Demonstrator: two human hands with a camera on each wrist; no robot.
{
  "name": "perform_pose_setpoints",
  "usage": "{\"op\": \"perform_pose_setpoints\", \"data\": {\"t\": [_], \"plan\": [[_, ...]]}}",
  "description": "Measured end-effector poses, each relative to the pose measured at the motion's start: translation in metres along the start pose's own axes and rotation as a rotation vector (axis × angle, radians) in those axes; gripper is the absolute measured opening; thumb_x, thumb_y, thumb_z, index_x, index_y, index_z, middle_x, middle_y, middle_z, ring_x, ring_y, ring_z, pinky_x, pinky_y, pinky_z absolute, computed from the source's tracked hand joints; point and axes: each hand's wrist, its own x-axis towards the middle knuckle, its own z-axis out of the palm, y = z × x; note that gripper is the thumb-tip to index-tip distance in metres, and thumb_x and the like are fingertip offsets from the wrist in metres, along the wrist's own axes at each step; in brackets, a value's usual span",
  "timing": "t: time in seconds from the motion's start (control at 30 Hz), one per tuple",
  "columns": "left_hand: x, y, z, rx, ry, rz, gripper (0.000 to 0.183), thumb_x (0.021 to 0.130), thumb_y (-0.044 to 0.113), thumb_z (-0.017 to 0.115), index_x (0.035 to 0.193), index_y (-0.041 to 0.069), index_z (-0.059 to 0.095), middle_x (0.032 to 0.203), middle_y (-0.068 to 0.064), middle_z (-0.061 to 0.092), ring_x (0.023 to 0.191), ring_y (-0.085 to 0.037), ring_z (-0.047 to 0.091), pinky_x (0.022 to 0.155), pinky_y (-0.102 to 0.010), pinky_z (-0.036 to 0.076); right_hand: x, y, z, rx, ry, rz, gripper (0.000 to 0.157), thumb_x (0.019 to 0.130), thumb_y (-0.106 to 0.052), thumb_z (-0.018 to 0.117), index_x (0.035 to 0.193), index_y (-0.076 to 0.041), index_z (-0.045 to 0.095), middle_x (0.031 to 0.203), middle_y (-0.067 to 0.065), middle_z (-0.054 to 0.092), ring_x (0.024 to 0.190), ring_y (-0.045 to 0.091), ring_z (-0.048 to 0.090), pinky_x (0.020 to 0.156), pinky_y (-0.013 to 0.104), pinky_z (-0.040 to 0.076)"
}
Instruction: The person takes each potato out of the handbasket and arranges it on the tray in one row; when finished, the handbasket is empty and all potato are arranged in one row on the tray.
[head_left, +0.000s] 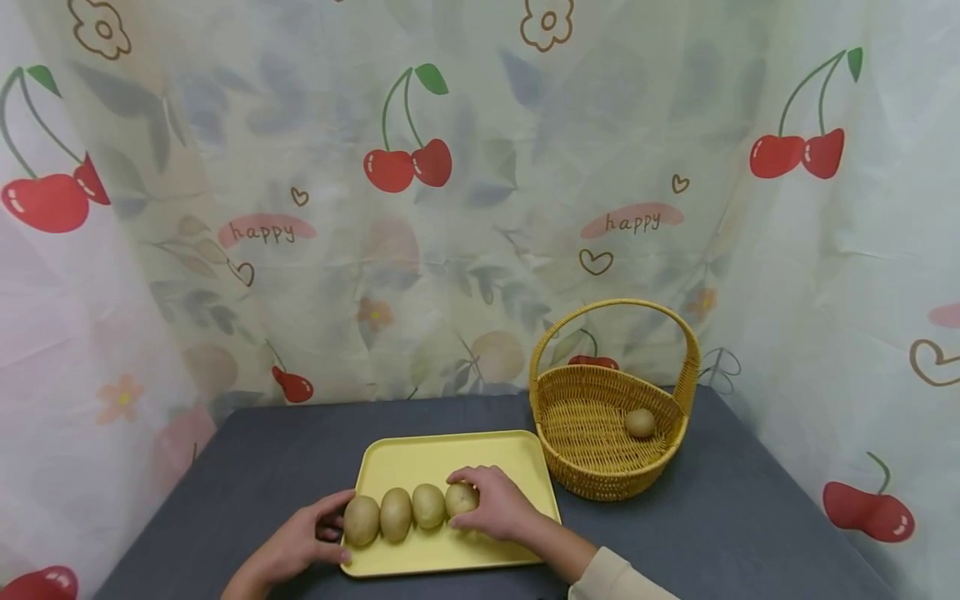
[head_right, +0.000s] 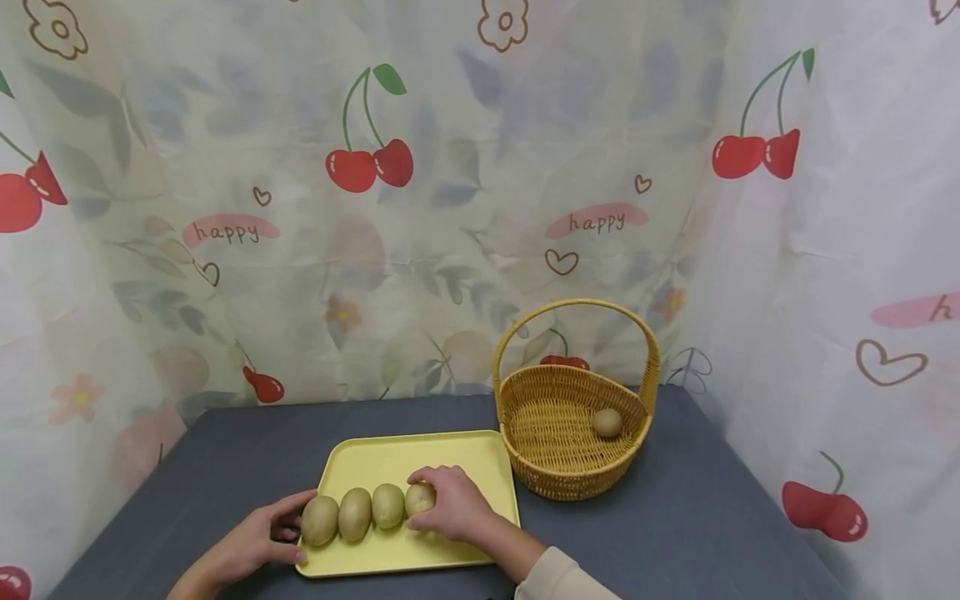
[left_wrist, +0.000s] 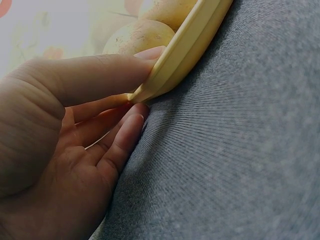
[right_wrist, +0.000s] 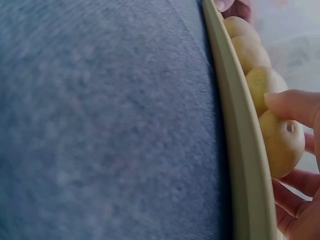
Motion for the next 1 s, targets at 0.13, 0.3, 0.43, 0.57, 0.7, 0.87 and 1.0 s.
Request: {"op": "perform_pose_setpoints", "data": {"t": [0.13,0.3,0.43,0.57,0.7,0.87,1.0], "plan": [[0.0,0.0,0.0,0.003,-0.001,-0.007,0.082,0.082,0.013,0.078,0.146,-0.011,0.032,0.13,-0.022,0.052,0.1,-0.024,0.058,0.08,-0.031,0.049,-0.002,-0.003,0.001,-0.008,-0.007,0.026,0.055,0.071,-0.034,0.086,0.119,-0.017,0.066,0.098,-0.008,0.061,0.085,0.012,0.048,0.074,0.028,0.042],[-0.001,0.0,-0.001,0.005,0.003,-0.011,0.082,0.082,0.012,0.078,0.145,-0.011,0.032,0.13,-0.023,0.052,0.1,-0.025,0.058,0.08,-0.033,0.049,-0.005,-0.004,-0.008,-0.023,-0.04,-0.005,0.065,0.073,-0.038,0.085,0.129,-0.014,0.061,0.107,-0.002,0.061,0.097,0.017,0.054,0.082,0.033,0.045],[0.0,0.0,0.0,0.015,0.001,-0.011,0.082,0.082,0.013,0.078,0.145,-0.011,0.033,0.13,-0.022,0.052,0.1,-0.024,0.058,0.079,-0.032,0.049,-0.007,-0.006,-0.029,-0.008,-0.071,-0.038,0.065,0.077,-0.036,0.082,0.133,-0.012,0.058,0.12,0.007,0.059,0.105,0.026,0.056,0.085,0.037,0.046],[0.0,0.001,0.0,0.022,0.004,-0.016,0.083,0.081,0.015,0.079,0.145,-0.01,0.034,0.129,-0.021,0.053,0.099,-0.023,0.058,0.079,-0.031,0.049,-0.008,-0.005,-0.061,0.009,-0.106,-0.067,0.057,0.084,-0.028,0.077,0.134,-0.01,0.056,0.127,0.009,0.058,0.109,0.032,0.056,0.087,0.042,0.046],[0.0,0.002,0.0,0.014,0.004,-0.024,0.082,0.081,0.015,0.079,0.146,-0.01,0.033,0.129,-0.021,0.053,0.1,-0.023,0.058,0.079,-0.031,0.049,-0.009,0.0,-0.097,0.018,-0.122,-0.088,0.045,0.088,-0.021,0.073,0.129,-0.008,0.06,0.123,0.006,0.061,0.107,0.032,0.058,0.086,0.048,0.047],[-0.001,0.001,-0.001,0.012,-0.003,-0.016,0.082,0.082,0.013,0.078,0.146,-0.011,0.032,0.129,-0.021,0.053,0.1,-0.024,0.058,0.08,-0.033,0.049,-0.011,0.009,-0.139,0.001,-0.157,-0.043,0.036,0.09,-0.02,0.071,0.123,-0.009,0.063,0.114,0.004,0.063,0.104,0.03,0.059,0.083,0.044,0.05],[-0.001,0.001,-0.001,0.006,-0.004,-0.009,0.082,0.082,0.013,0.078,0.145,-0.011,0.032,0.129,-0.022,0.053,0.101,-0.025,0.058,0.08,-0.033,0.049,-0.01,0.02,-0.172,-0.006,-0.209,-0.012,0.036,0.09,-0.02,0.071,0.124,-0.008,0.063,0.115,0.01,0.064,0.107,0.035,0.059,0.085,0.045,0.049]]}}
